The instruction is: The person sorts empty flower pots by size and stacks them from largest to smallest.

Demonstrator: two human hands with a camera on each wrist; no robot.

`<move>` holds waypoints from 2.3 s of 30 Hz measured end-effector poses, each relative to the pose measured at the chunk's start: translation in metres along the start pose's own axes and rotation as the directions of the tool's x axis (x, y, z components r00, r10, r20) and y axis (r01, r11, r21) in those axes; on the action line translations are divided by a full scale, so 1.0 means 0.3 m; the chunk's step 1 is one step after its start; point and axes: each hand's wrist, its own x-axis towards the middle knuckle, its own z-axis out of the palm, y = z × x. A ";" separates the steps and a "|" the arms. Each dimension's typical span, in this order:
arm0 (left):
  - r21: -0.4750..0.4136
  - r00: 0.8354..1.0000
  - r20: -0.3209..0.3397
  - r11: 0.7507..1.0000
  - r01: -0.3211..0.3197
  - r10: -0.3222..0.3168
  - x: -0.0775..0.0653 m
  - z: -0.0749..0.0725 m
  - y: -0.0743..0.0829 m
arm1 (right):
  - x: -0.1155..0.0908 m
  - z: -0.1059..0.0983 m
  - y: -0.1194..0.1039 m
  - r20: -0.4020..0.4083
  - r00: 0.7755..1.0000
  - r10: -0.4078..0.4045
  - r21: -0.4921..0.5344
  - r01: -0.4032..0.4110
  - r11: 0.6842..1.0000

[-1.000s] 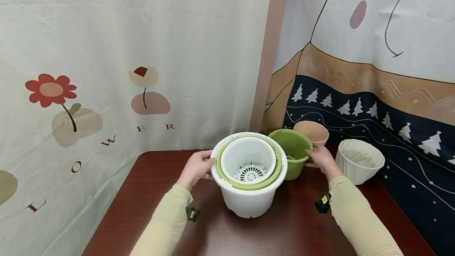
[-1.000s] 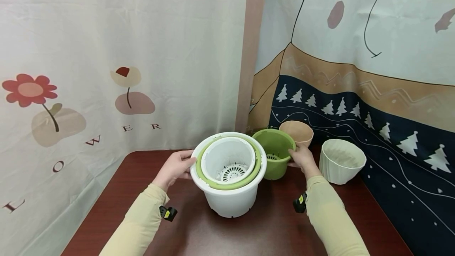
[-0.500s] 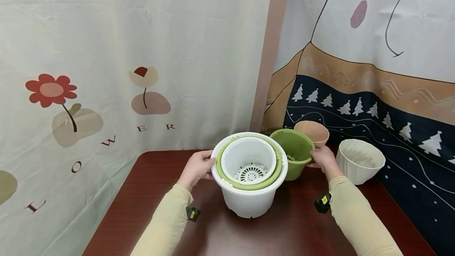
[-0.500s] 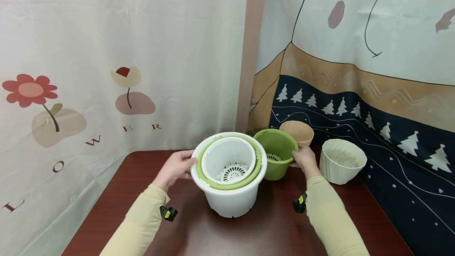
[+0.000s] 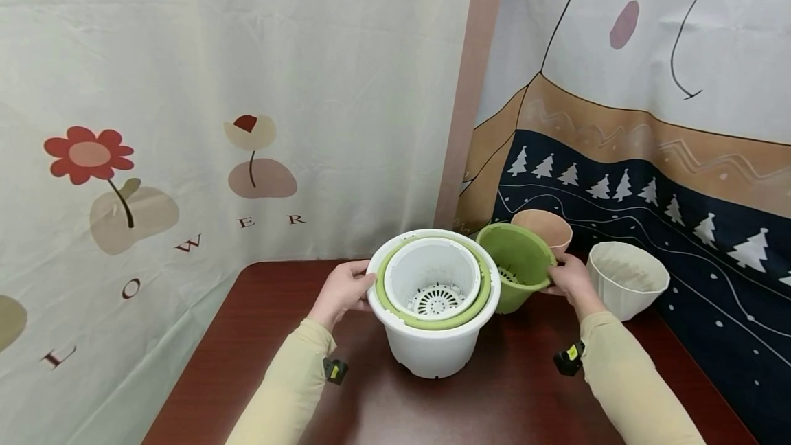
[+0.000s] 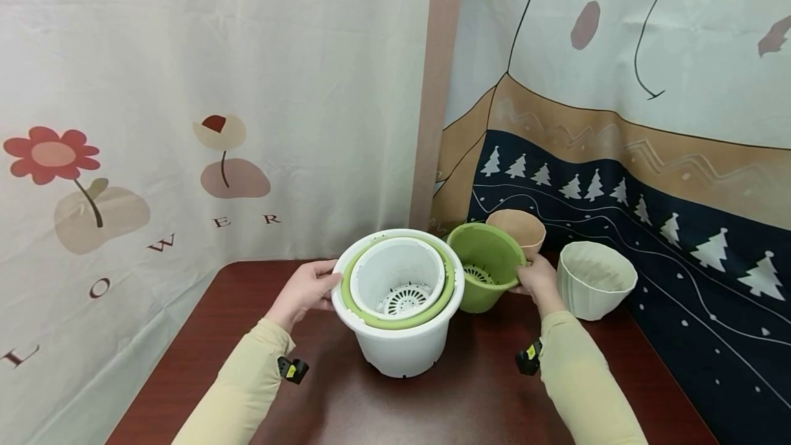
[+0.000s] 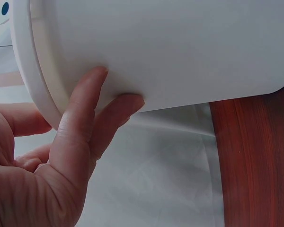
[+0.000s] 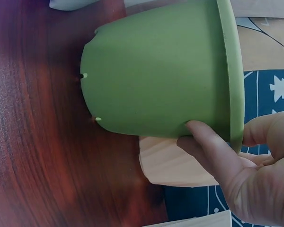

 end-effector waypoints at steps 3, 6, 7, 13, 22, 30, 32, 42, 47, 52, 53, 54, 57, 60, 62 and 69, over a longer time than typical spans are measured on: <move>0.006 1.000 -0.001 1.000 -0.001 0.001 -0.001 -0.001 0.001 | -0.004 -0.008 0.011 0.000 1.000 -0.011 -0.015 0.011 1.000; 0.006 1.000 -0.001 1.000 0.000 0.000 0.000 -0.001 0.003 | -0.009 -0.016 0.020 -0.001 1.000 -0.019 -0.027 0.019 0.999; 0.007 1.000 -0.002 1.000 0.001 -0.001 0.000 0.000 0.003 | -0.011 -0.018 0.022 0.000 1.000 -0.020 -0.027 0.020 0.999; 0.019 1.000 -0.007 1.000 0.002 -0.001 -0.001 0.000 0.004 | -0.015 -0.031 0.038 -0.014 0.999 -0.031 0.000 0.031 1.000; 0.019 1.000 -0.007 1.000 0.000 0.000 0.001 0.001 0.002 | -0.015 -0.051 0.055 -0.003 0.999 -0.038 0.025 0.038 0.999; 0.013 1.000 -0.007 1.000 0.004 -0.004 0.002 0.002 0.001 | -0.035 -0.072 0.049 0.009 0.999 -0.053 0.010 0.053 0.999; 0.013 1.000 -0.008 1.000 0.004 -0.004 0.001 0.002 0.002 | -0.039 -0.079 0.046 0.008 0.998 -0.055 -0.003 0.055 0.998; 0.011 1.000 -0.011 1.000 0.005 -0.005 -0.002 0.001 0.009 | -0.054 -0.113 0.009 0.012 0.994 -0.109 -0.020 0.109 0.994; 0.017 1.000 -0.011 1.000 0.003 -0.003 -0.003 0.002 0.008 | -0.071 -0.129 -0.018 0.009 0.994 -0.111 -0.067 0.111 0.991; 0.016 1.000 -0.011 1.000 0.005 -0.005 -0.003 0.001 0.009 | -0.078 -0.147 -0.037 0.019 0.992 -0.128 -0.048 0.129 0.990; 0.016 1.000 -0.011 1.000 0.006 -0.006 -0.004 0.001 0.009 | -0.079 -0.151 -0.041 0.021 0.991 -0.132 -0.043 0.133 0.990; 0.015 1.000 -0.010 1.000 0.006 -0.006 -0.004 0.001 0.010 | -0.079 -0.156 -0.045 0.024 0.990 -0.138 -0.042 0.139 0.989; 0.016 1.000 -0.010 1.000 0.008 -0.008 -0.005 0.001 0.010 | -0.083 -0.169 -0.061 0.028 0.988 -0.152 -0.048 0.153 0.987; 0.018 1.000 -0.010 1.000 0.007 -0.007 -0.005 0.001 0.010 | -0.089 -0.181 -0.082 0.026 0.987 -0.161 -0.070 0.162 0.984; 0.022 1.000 -0.009 1.000 0.005 -0.005 -0.005 0.001 0.010 | -0.094 -0.188 -0.098 0.026 0.985 -0.168 -0.084 0.170 0.982; 0.022 1.000 -0.007 1.000 0.005 -0.005 -0.001 0.001 0.008 | -0.104 -0.215 -0.149 0.029 0.979 -0.202 -0.103 0.204 0.974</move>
